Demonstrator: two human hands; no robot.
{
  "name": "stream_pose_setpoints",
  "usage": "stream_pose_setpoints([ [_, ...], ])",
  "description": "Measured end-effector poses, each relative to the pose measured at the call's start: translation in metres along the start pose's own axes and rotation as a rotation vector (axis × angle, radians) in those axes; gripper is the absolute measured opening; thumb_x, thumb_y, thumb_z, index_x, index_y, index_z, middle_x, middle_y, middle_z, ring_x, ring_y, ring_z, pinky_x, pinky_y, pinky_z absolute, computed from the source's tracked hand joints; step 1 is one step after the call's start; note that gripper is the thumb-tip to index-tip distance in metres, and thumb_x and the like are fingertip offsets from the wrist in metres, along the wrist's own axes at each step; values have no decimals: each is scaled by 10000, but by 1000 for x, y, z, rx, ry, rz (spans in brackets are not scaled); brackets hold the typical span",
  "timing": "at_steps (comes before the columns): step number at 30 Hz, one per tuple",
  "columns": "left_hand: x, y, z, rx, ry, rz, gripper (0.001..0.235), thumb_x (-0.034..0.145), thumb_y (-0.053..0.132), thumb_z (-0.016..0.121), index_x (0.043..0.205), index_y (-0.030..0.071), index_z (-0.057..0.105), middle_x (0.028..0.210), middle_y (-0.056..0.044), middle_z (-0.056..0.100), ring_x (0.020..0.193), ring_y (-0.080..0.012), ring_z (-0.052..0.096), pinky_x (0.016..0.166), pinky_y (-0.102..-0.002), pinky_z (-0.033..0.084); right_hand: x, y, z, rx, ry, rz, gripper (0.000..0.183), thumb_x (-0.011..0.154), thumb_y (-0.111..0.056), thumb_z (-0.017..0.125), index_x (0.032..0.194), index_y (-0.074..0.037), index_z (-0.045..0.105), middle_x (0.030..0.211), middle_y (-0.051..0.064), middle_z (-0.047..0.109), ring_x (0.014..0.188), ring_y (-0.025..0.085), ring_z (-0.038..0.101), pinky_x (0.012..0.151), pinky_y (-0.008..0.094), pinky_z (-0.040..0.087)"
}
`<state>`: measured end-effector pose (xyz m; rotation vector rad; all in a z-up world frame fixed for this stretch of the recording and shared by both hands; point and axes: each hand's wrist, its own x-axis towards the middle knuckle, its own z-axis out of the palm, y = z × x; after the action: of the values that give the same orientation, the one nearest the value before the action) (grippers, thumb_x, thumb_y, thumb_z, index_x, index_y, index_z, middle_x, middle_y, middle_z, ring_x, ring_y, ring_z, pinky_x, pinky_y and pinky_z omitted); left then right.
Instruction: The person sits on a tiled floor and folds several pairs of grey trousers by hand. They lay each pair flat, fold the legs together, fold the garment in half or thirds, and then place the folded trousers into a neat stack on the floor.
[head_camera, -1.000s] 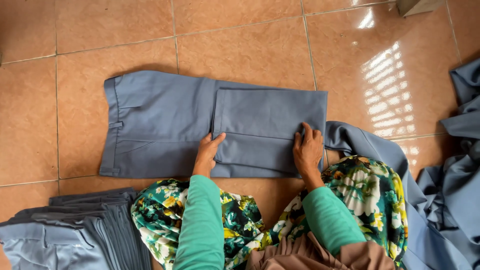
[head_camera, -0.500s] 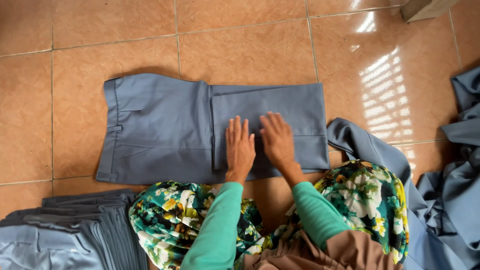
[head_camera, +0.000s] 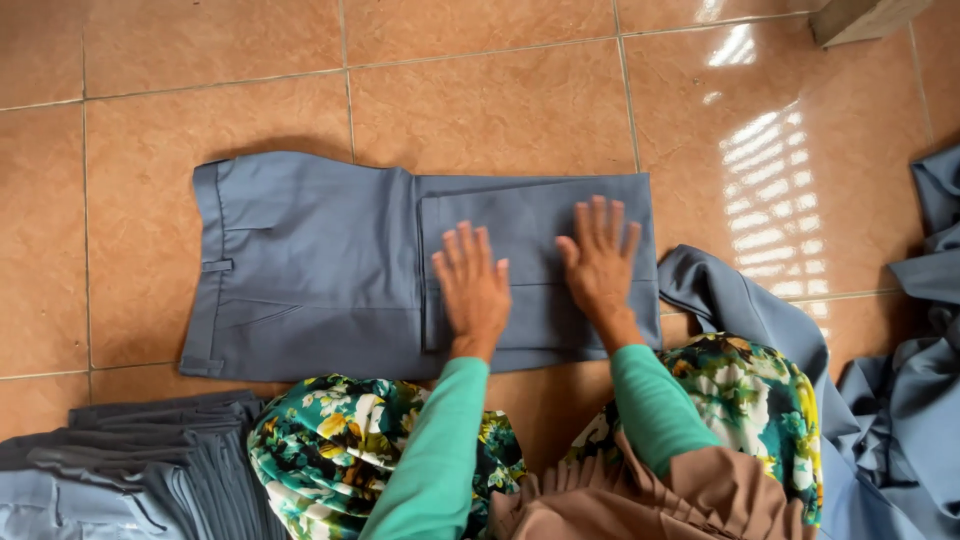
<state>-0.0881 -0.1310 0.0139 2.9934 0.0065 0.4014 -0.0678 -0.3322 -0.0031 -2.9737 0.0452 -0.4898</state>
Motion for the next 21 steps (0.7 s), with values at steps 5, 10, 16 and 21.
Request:
stream_pose_setpoints([
  [5,22,25,25,-114,-242,-37,612,1057,402,403,1613,176,281,1699,-87,208,1567,-326,179,1266,-549,119,14,-36,31,135,-217,-93,594,1103,-540,308,1607,-234,380,1684,33,317,1574,247,207,1244,584,141],
  [10,24,-26,15,8,-244,-76,604,1085,474,307,1621,200,272,1709,-68,190,1575,-304,153,1269,-530,77,30,47,11,44,-195,-36,570,1141,-481,305,1641,-210,333,1693,71,293,1567,267,213,1220,576,167],
  [16,4,-41,4,-18,-178,-79,572,1108,425,303,1604,140,301,1697,-122,196,1568,-319,162,1274,-484,113,42,94,21,240,-372,154,609,1134,-539,271,1662,-236,257,1715,86,208,1575,295,157,1250,529,138],
  [21,-31,-43,-7,-265,-159,-117,534,1101,276,352,1593,72,305,1673,-202,196,1531,-391,228,1242,-514,215,24,99,-5,366,-177,313,590,1048,-305,605,1593,-151,438,1578,234,400,1373,447,485,1084,554,438],
])
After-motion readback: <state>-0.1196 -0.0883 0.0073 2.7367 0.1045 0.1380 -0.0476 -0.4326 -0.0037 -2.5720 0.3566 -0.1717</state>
